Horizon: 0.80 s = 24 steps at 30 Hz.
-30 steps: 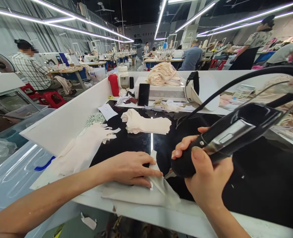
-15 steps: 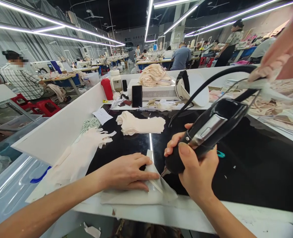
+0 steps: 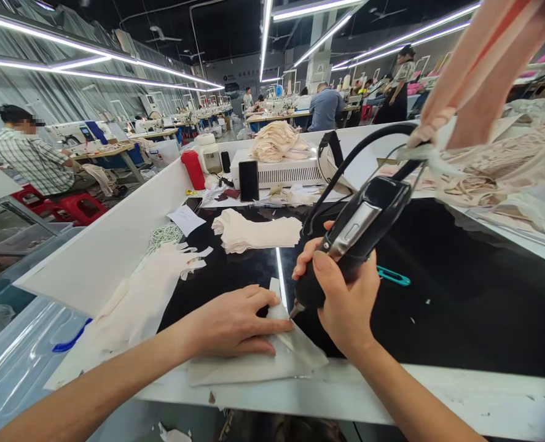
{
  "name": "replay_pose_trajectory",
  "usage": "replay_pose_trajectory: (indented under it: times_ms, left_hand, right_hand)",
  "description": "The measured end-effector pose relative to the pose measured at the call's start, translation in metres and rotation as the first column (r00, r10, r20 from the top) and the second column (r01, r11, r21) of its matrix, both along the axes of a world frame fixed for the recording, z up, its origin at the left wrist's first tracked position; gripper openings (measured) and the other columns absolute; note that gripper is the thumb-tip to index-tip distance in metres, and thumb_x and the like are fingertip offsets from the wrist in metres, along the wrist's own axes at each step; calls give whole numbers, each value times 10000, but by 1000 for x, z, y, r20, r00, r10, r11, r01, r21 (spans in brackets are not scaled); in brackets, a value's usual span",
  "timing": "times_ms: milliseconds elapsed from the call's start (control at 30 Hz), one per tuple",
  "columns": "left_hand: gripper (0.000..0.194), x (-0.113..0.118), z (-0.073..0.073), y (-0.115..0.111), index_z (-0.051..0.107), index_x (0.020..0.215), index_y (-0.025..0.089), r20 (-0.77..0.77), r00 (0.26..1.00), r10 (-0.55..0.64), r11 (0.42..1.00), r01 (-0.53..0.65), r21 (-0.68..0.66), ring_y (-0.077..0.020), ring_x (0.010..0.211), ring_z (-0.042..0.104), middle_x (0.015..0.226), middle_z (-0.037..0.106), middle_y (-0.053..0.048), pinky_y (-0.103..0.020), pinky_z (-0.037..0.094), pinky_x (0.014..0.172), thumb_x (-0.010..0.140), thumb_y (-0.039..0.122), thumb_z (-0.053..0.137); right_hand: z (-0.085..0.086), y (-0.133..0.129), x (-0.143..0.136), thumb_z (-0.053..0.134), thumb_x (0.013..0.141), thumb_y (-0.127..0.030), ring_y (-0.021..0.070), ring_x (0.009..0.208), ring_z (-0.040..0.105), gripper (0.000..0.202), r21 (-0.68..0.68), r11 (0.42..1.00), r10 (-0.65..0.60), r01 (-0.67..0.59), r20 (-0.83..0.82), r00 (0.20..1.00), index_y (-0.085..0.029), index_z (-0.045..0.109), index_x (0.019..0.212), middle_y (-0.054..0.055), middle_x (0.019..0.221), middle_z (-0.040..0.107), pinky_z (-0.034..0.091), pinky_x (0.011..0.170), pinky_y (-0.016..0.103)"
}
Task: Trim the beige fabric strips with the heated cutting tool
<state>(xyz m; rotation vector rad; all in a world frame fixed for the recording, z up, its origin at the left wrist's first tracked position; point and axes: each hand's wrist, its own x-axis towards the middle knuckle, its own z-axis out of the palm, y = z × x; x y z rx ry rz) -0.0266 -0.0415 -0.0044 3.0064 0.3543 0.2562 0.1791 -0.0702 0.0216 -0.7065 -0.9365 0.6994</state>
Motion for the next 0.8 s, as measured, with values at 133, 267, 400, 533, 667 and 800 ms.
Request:
replay_pose_trajectory:
  times_ms: [133,267,400,533,667,800]
  left_hand:
    - [483,0,-1,0,634,1483,259,5,1000,-3,1000,4,-11,-284,1136,615,1320,603,-151,-422,531,1069,1107,550,547]
    - [468,1,-1,0,649,1463,258,16,1000,-3,1000,3,-9,-278,1122,621,1316,607,-157,-409,539,1052,1106,545,557]
    - [469,1,-1,0,650,1461,260,16,1000,-2,1000,2,-4,-283,1137,622,1322,607,-158,-410,541,1049,1108,552,547]
    - [477,1,0,-1,649,1468,263,8,1000,4,1000,-4,-10,-283,1115,625,1319,602,-158,-415,550,1023,1108,556,542]
    - [472,1,0,-1,656,1460,261,8,1000,5,1000,-5,-4,-282,1116,626,1316,603,-159,-413,545,1033,1105,552,552]
    - [477,1,-1,0,657,1461,264,20,1000,2,1000,-2,-1,-278,1111,627,1322,606,-162,-408,545,1037,1104,562,549]
  right_hand:
    - [1,1,-2,839,877,-379,122,564,649,294,-4,1000,-13,13,10,1000,-263,601,1005,-72,760,709,580,571,300]
    - [1,5,-4,839,872,-383,118,571,650,298,9,1000,-10,10,-26,1000,-266,607,1017,-74,778,709,579,570,294]
    - [0,10,-6,848,857,-388,116,567,646,323,11,1000,-13,13,-17,1000,-263,595,1014,-74,770,711,579,566,283]
    - [1,12,-7,826,875,-355,110,547,630,282,6,1000,-1,1,-21,1000,-261,584,986,-81,740,700,569,550,273]
    - [5,16,-7,826,873,-362,110,558,625,288,27,1000,-11,12,-50,999,-264,590,1006,-81,741,694,564,548,270]
    - [3,20,-8,842,854,-383,110,556,626,325,36,999,-16,17,-34,999,-266,576,998,-80,751,696,567,547,273]
